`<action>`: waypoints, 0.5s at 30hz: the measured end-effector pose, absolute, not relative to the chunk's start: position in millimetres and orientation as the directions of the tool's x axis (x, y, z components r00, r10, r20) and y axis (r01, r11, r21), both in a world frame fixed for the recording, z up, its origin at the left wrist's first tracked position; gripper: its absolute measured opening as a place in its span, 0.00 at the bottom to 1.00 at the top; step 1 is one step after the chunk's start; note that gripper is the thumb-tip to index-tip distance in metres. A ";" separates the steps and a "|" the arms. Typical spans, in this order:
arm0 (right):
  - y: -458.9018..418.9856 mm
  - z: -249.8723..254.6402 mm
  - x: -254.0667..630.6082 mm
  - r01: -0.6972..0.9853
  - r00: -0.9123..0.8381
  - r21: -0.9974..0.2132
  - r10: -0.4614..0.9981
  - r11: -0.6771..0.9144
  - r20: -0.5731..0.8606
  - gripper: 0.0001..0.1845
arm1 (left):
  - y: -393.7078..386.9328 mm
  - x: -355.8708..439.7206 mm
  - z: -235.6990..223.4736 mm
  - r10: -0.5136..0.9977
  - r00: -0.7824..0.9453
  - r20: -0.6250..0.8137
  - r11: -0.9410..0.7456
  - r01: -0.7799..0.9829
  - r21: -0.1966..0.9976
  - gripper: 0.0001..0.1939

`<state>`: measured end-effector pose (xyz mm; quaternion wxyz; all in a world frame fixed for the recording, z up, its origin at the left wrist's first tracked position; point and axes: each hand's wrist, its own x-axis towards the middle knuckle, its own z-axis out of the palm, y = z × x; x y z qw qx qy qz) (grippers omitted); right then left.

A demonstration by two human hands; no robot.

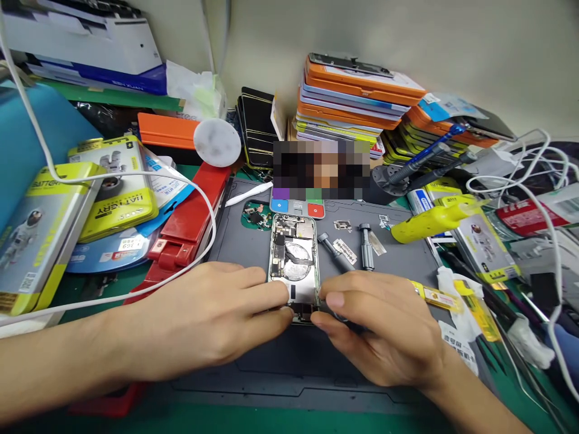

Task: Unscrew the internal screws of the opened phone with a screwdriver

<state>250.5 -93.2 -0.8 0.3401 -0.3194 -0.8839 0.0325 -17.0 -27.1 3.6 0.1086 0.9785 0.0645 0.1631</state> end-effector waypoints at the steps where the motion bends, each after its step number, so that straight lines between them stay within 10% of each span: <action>1: -94.0 -1.0 250.8 0.541 -0.562 -0.283 0.591 0.792 0.579 0.07 | -27.4 -16.9 2.8 0.158 0.943 0.294 -0.968 0.089 0.236 0.26; 15: -95.6 4.9 249.9 0.554 -0.521 -0.349 0.641 0.756 0.563 0.19 | -27.1 -15.5 0.5 0.164 0.961 0.225 -0.957 0.100 0.271 0.22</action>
